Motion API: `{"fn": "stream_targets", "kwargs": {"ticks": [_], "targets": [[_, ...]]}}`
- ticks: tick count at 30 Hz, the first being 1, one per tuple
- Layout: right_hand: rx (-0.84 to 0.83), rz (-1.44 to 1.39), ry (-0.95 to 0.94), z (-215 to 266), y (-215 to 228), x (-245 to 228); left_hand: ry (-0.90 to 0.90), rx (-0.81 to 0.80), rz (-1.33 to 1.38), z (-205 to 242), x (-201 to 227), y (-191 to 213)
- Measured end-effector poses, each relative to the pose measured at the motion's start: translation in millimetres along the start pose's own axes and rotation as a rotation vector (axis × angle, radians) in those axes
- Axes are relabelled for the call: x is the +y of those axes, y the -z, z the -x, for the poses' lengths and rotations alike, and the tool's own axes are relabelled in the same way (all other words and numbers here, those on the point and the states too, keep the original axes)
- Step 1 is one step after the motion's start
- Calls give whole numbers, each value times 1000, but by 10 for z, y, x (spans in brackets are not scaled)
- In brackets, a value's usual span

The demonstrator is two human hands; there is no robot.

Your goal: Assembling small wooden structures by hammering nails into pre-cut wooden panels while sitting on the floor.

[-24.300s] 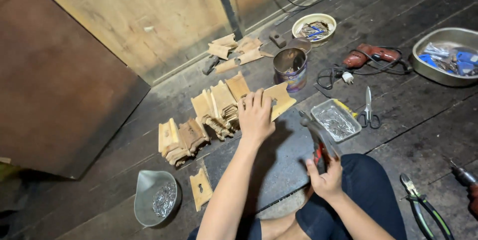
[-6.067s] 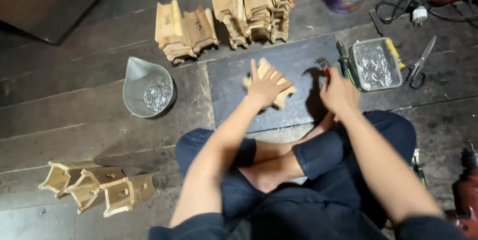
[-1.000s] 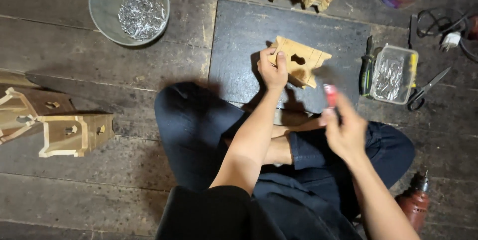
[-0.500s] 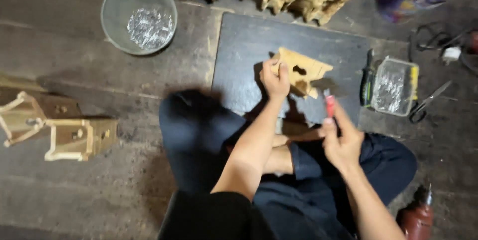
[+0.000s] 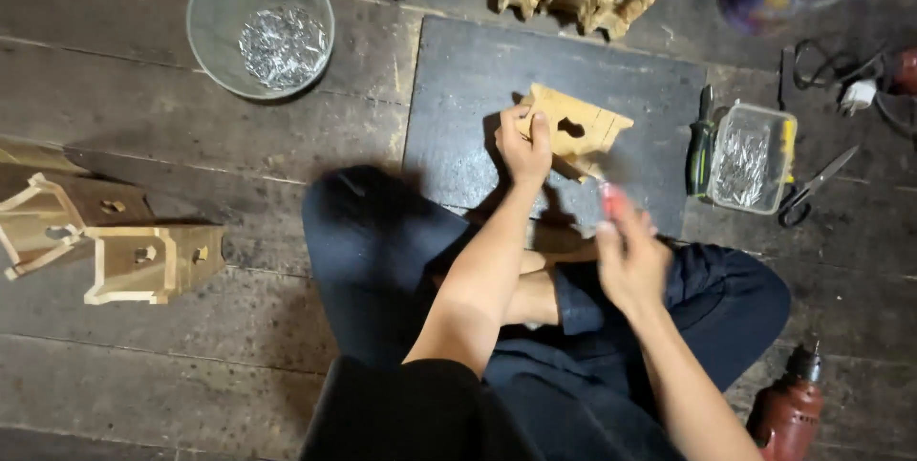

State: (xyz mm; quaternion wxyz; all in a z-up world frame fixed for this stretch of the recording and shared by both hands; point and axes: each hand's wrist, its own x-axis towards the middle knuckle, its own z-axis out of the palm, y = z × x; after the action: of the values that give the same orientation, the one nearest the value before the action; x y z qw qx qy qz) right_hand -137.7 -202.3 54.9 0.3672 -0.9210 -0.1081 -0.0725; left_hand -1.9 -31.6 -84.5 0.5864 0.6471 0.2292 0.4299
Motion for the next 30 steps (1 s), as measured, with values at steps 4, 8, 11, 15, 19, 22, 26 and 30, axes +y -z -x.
{"fn": "stream_targets", "kwargs": {"ticks": [4, 8, 11, 15, 19, 22, 26, 30], "targets": [[31, -42, 112, -48, 31, -21, -26, 3, -17, -65, -164, -55], [136, -90, 168, 94, -9, 42, 12, 0, 23, 64, -161, 8], [96, -12, 48, 130, -56, 32, -18, 4, 5, 22, -70, 30], [242, -150, 231, 24, 64, 20, -51, 21, 18, -15, -211, -90], [-11, 8, -32, 23, -17, 29, -36, 31, 34, -8, -125, -48], [188, -58, 178, 123, 7, 17, -35, 39, -32, 91, -238, 51], [-8, 45, -97, -147, 36, -25, -84, 10, 2, -134, -183, -175], [147, 24, -60, -11, 387, -233, -64, -176, -234, -95, -359, 96]]}}
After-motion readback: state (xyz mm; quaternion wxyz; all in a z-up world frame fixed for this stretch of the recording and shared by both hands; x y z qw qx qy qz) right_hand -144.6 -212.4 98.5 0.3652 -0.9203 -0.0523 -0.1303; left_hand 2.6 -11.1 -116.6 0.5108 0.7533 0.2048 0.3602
